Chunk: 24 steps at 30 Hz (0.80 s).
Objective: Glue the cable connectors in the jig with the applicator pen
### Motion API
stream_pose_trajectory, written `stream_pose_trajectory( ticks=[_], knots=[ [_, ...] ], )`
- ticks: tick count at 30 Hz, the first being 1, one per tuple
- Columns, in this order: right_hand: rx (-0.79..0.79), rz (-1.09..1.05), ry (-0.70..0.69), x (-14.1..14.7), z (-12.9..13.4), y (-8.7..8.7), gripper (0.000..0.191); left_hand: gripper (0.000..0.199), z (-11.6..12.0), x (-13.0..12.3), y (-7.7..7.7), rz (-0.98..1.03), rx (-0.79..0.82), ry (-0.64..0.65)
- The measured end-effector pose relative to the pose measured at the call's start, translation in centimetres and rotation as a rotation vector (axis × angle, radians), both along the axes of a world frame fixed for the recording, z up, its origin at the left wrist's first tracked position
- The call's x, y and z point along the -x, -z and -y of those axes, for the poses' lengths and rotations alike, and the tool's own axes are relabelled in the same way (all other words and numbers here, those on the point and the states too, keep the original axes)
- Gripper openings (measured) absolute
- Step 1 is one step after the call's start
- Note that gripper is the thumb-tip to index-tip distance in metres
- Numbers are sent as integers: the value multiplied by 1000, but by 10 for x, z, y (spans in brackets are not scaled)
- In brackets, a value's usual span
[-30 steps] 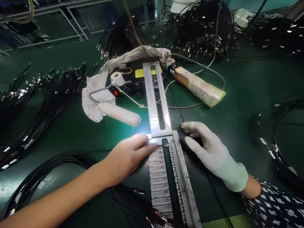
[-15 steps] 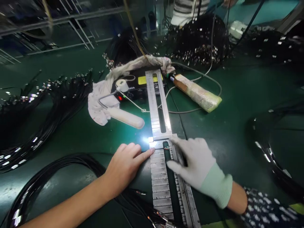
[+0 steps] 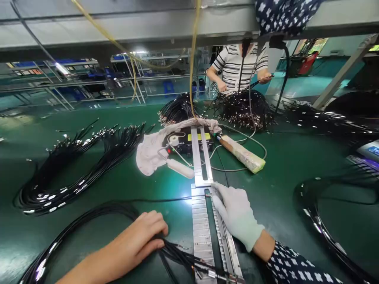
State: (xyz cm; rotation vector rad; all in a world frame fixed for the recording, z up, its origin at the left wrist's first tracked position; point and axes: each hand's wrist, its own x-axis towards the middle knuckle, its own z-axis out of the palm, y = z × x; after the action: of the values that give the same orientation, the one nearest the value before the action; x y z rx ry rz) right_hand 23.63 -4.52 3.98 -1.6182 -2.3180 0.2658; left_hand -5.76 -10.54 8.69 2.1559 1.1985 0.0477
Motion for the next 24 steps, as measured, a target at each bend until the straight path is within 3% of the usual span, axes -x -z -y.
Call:
stream_pose_trajectory(
  ticks=[8, 14, 18, 24],
  knots=[
    [72, -39, 29, -4, 2, 2, 35, 20, -13, 2, 4, 102, 71, 44],
    [120, -255, 94, -30, 2, 3, 38, 15, -15, 11, 1, 80, 81, 84],
    [200, -466, 194, -42, 0, 13, 36, 17, -21, 16, -10, 161, 129, 19],
    [247, -551, 186, -42, -2, 16, 33, 13, -33, 20, -20, 159, 113, -131]
  ],
)
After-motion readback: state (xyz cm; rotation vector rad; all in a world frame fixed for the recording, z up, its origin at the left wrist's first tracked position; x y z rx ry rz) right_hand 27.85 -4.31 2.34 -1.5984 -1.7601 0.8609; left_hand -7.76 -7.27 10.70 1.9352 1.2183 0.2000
